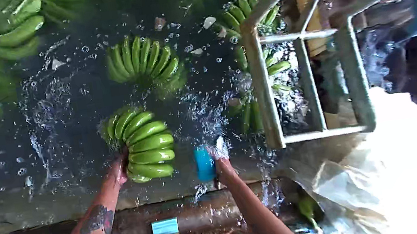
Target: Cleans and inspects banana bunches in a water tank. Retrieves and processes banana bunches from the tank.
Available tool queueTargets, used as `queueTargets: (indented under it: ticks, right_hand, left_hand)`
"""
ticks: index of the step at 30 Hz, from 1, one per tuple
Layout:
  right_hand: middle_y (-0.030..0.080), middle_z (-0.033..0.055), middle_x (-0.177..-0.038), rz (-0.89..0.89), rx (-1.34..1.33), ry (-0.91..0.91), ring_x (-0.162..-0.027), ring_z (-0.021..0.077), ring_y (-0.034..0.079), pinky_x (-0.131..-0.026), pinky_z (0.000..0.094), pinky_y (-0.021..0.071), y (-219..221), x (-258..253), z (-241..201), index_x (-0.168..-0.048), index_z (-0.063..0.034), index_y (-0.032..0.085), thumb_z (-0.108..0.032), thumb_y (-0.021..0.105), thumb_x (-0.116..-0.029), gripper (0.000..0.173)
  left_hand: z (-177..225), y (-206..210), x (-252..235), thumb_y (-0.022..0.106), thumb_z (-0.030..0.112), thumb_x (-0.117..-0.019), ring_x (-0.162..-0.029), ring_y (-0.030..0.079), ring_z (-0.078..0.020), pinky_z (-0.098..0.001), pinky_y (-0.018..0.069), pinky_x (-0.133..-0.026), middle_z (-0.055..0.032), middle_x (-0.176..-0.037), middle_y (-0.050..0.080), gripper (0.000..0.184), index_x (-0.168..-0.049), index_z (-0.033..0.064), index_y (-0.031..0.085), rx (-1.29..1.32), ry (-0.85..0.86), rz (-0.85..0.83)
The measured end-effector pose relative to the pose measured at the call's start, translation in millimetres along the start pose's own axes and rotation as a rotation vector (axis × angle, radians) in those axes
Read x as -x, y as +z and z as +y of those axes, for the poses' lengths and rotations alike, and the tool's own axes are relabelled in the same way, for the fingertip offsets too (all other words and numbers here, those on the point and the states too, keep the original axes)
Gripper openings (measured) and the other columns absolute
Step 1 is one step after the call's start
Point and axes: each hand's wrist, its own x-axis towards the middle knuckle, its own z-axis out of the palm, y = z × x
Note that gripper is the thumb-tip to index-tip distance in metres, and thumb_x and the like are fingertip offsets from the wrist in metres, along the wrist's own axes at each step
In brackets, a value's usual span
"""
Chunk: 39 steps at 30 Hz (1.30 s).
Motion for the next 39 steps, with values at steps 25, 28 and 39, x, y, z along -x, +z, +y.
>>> queueTargets:
  ticks: [25, 28, 39]
  right_hand:
    - [0.06, 0.0066, -0.09, -0.281, -0.14, -0.01, -0.05, 0.0036, 0.042, -0.046, 0.021, 0.041, 125, 69, 6, -0.148, -0.0002, 0.046, -0.022, 0.064, -0.1024, 0.054]
    - [0.058, 0.0032, -0.084, -0.396, -0.04, 0.002, -0.049, 0.0033, 0.041, -0.045, 0.0206, 0.04, 115, 71, 9, -0.142, 0.0003, 0.051, -0.021, 0.062, -0.1034, 0.045]
    - [0.073, 0.0223, -0.099, -0.071, 0.874, -0.324, -0.097, 0.0396, 0.071, -0.089, 0.0595, 0.0531, 86, 57, -35, -0.119, -0.0007, 0.068, -0.032, 0.047, -0.1094, 0.039]
  left_hand:
    - [-37, 19, 63, 0.073, 0.025, -0.0892, -0.152, 0.026, -0.0391, -0.0543, 0.0217, -0.125, -0.0286, -0.161, 0.03, 0.083, -0.154, -0.0071, 0.033, -0.7, 1.016, 0.349]
    - [-42, 10, 68, 0.055, 0.033, -0.1051, -0.153, 0.023, -0.0293, -0.0523, 0.0307, -0.12, -0.0157, -0.169, 0.015, 0.079, -0.164, 0.0118, 0.008, -0.226, 0.401, 0.486]
    - [-29, -17, 36, 0.022, 0.032, -0.1135, -0.099, 0.066, -0.0248, -0.0423, 0.0578, -0.083, -0.015, -0.119, 0.061, 0.044, -0.142, 0.005, 0.041, 0.128, 0.039, 0.101]
